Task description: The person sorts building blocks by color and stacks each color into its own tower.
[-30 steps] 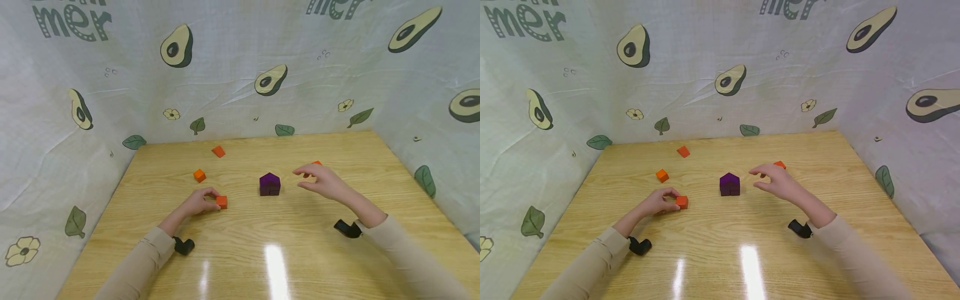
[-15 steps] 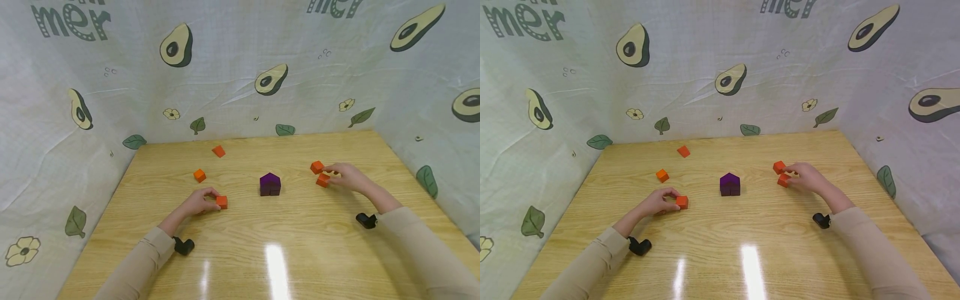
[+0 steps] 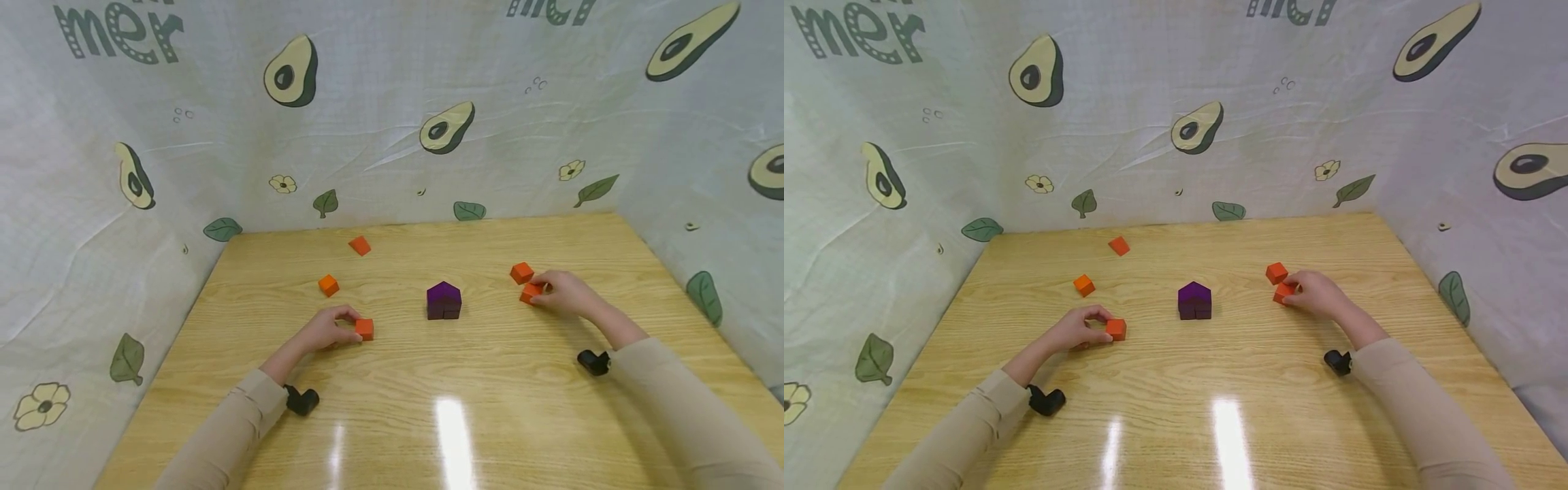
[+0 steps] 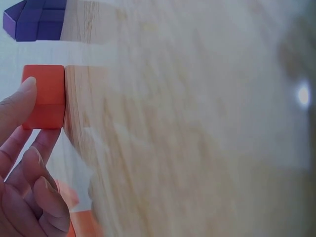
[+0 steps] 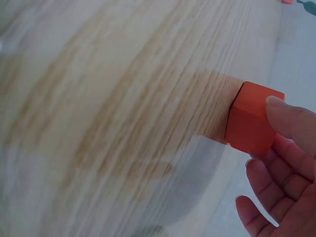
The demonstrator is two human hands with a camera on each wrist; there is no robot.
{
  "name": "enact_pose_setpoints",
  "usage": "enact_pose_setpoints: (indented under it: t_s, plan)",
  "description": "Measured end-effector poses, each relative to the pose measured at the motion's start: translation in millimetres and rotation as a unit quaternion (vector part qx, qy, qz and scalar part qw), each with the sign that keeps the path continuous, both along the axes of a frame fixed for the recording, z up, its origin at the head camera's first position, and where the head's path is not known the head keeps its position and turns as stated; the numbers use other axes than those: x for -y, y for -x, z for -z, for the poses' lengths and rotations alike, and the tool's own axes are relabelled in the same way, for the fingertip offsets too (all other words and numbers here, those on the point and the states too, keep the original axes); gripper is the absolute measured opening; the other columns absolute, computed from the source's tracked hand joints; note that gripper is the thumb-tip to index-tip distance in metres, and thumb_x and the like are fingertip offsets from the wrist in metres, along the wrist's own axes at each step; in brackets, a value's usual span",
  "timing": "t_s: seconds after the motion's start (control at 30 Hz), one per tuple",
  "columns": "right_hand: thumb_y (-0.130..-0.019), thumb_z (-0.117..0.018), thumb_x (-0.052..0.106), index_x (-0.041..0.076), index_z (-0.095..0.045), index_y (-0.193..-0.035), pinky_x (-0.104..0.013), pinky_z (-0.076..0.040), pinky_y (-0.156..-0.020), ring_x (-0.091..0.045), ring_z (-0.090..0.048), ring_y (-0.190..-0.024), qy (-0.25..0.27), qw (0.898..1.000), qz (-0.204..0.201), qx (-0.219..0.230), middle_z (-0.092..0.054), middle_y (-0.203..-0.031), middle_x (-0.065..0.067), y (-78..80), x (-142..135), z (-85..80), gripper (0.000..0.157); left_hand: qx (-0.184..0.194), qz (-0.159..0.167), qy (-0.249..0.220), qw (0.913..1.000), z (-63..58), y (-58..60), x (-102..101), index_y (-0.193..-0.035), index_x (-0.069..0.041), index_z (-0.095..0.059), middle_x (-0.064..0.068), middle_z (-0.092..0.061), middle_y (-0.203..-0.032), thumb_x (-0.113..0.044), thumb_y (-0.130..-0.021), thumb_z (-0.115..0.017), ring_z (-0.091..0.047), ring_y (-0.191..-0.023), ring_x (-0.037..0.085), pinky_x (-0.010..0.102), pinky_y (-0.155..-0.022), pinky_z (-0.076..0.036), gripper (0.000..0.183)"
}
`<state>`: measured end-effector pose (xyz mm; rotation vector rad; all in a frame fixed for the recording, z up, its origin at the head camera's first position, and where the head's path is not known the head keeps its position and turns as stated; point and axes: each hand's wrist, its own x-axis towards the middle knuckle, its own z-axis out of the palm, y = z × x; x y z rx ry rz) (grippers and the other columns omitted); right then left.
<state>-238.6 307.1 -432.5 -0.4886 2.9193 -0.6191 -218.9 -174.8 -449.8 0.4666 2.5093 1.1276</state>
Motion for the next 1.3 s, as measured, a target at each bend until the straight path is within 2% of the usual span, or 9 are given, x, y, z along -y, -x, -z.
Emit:
enact_pose_setpoints:
  t_s: [0.07,0.17,0.3,0.43,0.63,0.93,1.03,1.3]
  plan:
    - [-0.081,-0.068,0.015,-0.011,-0.058,-0.112,-0.040,-0.046,-0.070,-0.026,-0.056,-0.082,0.002,1.000,0.000,0.003,-0.061,-0.103,-0.024,-1.3,1,-2.0,0.041,-0.002,-0.001,0.001,1.0000,-0.8,-0.1,-1,-0.105,-0.011,-0.062,0.004,-0.061,-0.107,-0.024,-0.076,-0.075,-0.054,-0.097,0.016,0.035,-0.082,-0.045,0.034]
    - [-0.082,-0.067,0.012,-0.010,-0.058,-0.112,-0.039,-0.045,-0.069,-0.027,-0.056,-0.083,0.011,1.000,0.001,0.005,-0.061,-0.104,-0.024,-4.3,2,-5.2,0.039,0.016,-0.006,-0.009,0.9998,-1.5,-0.8,-1,-0.105,-0.011,-0.062,0.005,-0.060,-0.107,-0.023,-0.076,-0.075,-0.053,-0.074,0.013,0.031,-0.067,-0.046,0.034]
    - [-0.081,-0.067,0.011,-0.010,-0.060,-0.110,-0.034,-0.044,-0.065,-0.024,-0.054,-0.078,0.021,1.000,-0.007,-0.006,-0.062,-0.099,-0.021,-8.9,4,-9.3,0.037,0.043,-0.013,-0.027,0.9986,-1.3,-1.6,-2,-0.106,-0.009,-0.061,0.009,-0.059,-0.106,-0.021,-0.076,-0.075,-0.041,-0.050,0.013,0.027,-0.050,-0.040,0.036]
    - [-0.080,-0.069,0.011,-0.009,-0.061,-0.109,-0.030,-0.042,-0.062,-0.020,-0.052,-0.076,0.027,0.999,-0.015,-0.018,-0.063,-0.095,-0.017,-14.7,7,-13.8,0.036,0.043,-0.016,-0.026,0.9986,-1.0,-1.6,-1,-0.106,-0.009,-0.061,0.009,-0.059,-0.107,-0.021,-0.076,-0.075,-0.042,-0.050,0.013,0.027,-0.050,-0.040,0.036]
    - [-0.079,-0.069,0.010,-0.007,-0.062,-0.107,-0.033,-0.046,-0.066,-0.022,-0.055,-0.080,0.037,0.997,-0.046,-0.045,-0.064,-0.098,-0.017,-26.5,16,-23.8,0.033,0.034,-0.015,-0.012,0.9992,-0.5,-0.8,-1,-0.106,-0.010,-0.061,0.009,-0.060,-0.108,-0.022,-0.075,-0.076,-0.045,-0.059,0.013,0.027,-0.055,-0.041,0.036]
    - [-0.079,-0.071,0.010,-0.003,-0.063,-0.105,-0.031,-0.044,-0.064,-0.017,-0.052,-0.078,0.044,0.994,-0.078,-0.069,-0.064,-0.096,-0.011,-45.5,39,-43.9,0.030,0.038,-0.013,-0.017,0.9990,-0.1,-0.7,1,-0.107,-0.011,-0.061,0.008,-0.059,-0.107,-0.024,-0.075,-0.076,-0.042,-0.051,0.013,0.026,-0.050,-0.040,0.037]
    - [-0.078,-0.071,0.008,-0.002,-0.064,-0.104,-0.031,-0.046,-0.063,-0.016,-0.051,-0.077,0.051,0.992,-0.090,-0.069,-0.063,-0.095,-0.009,-51.6,50,-48.3,0.029,0.032,-0.012,-0.012,0.9993,0.4,0.0,2,-0.107,-0.011,-0.061,0.007,-0.060,-0.107,-0.024,-0.075,-0.076,-0.046,-0.061,0.014,0.026,-0.055,-0.041,0.038]
    - [-0.079,-0.070,0.009,0.000,-0.063,-0.104,-0.023,-0.044,-0.061,-0.012,-0.050,-0.075,0.057,0.987,-0.132,-0.074,-0.064,-0.098,-0.006,-68.3,88,-53.4,0.028,0.032,-0.013,-0.009,0.9994,-0.8,0.0,1,-0.107,-0.012,-0.062,0.006,-0.060,-0.108,-0.024,-0.075,-0.076,-0.049,-0.073,0.017,0.028,-0.060,-0.042,0.037]
